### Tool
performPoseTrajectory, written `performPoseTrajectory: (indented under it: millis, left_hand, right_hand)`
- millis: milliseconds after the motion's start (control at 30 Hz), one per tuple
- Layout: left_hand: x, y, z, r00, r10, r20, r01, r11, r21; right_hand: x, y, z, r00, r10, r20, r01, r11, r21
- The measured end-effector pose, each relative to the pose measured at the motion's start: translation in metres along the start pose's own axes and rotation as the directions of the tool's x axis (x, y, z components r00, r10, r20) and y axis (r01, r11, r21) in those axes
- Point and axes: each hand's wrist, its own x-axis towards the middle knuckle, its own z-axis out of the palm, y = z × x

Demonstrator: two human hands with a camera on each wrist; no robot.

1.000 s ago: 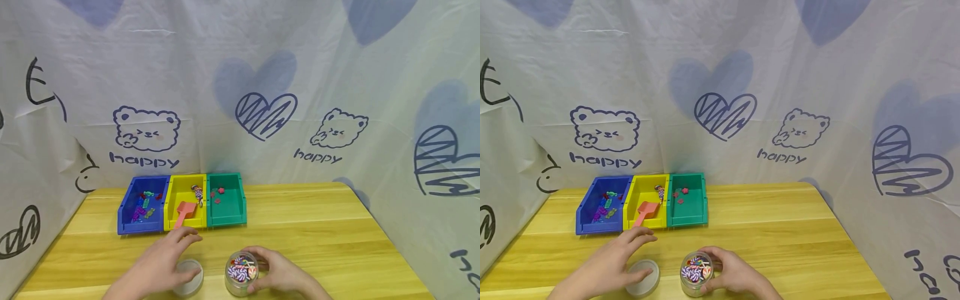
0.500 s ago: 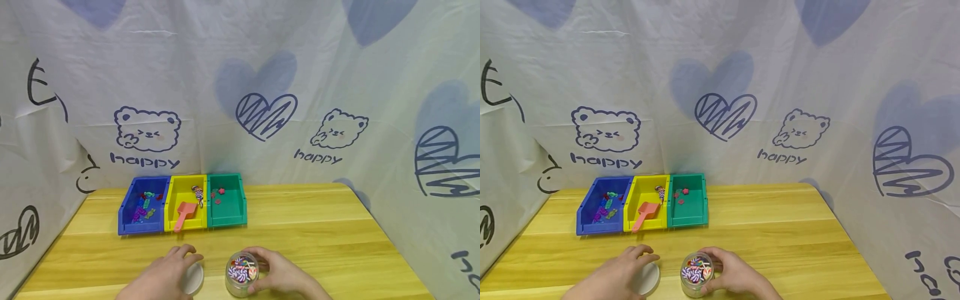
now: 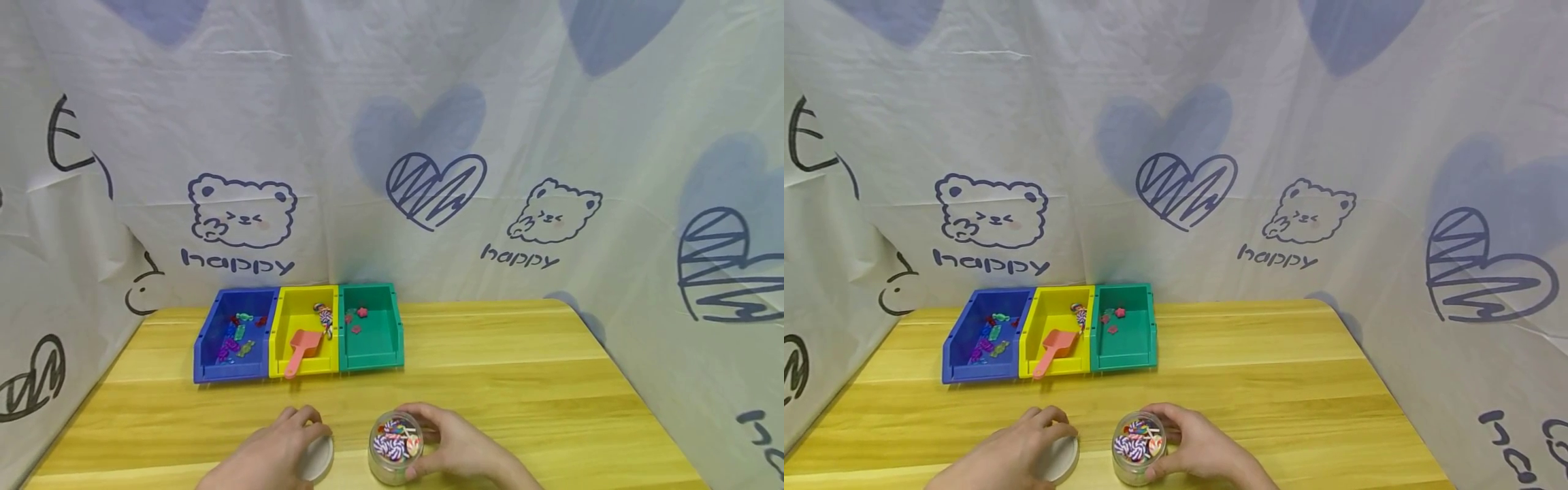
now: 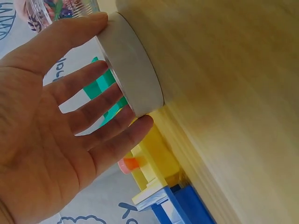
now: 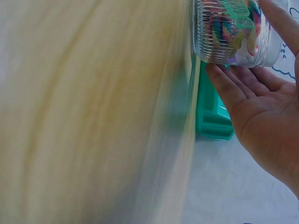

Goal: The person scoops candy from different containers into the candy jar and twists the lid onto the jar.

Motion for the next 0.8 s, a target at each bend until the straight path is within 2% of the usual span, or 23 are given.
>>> performPoseTrajectory:
  millis: [233, 367, 500, 567, 633, 767, 800]
  left_hand:
    - [-0.002, -0.004, -0.001, 0.999, 0.022, -0.029, -0.023, 0.999, -0.042]
    - [-0.003, -0.005, -0.002, 0.997, 0.034, -0.064, -0.040, 0.993, -0.107]
    - [-0.004, -0.006, -0.005, 0.988, 0.082, -0.131, -0.101, 0.984, -0.149]
    - [-0.004, -0.005, -0.007, 0.975, 0.124, -0.182, -0.152, 0.977, -0.148]
    - [-0.003, -0.004, -0.009, 0.954, 0.168, -0.246, -0.206, 0.969, -0.137]
    - [0.001, 0.002, -0.011, 0.909, 0.214, -0.358, -0.280, 0.949, -0.143]
    - [0.002, 0.004, -0.011, 0.901, 0.217, -0.375, -0.289, 0.946, -0.149]
  right_hand:
    - [0.001, 0.000, -0.001, 1.000, -0.007, 0.011, 0.007, 1.000, 0.000]
    - [0.000, 0.002, -0.002, 0.999, -0.019, 0.043, 0.018, 0.999, 0.035]
    - [0.000, 0.003, -0.002, 0.997, -0.030, 0.066, 0.025, 0.996, 0.081]
    - [0.001, 0.003, -0.002, 0.997, -0.033, 0.067, 0.027, 0.995, 0.091]
    - [0.001, 0.003, -0.001, 0.998, -0.033, 0.062, 0.027, 0.995, 0.095]
    - [0.001, 0.003, 0.000, 0.998, -0.022, 0.051, 0.016, 0.995, 0.103]
    - [0.001, 0.003, 0.000, 0.999, -0.019, 0.047, 0.014, 0.995, 0.103]
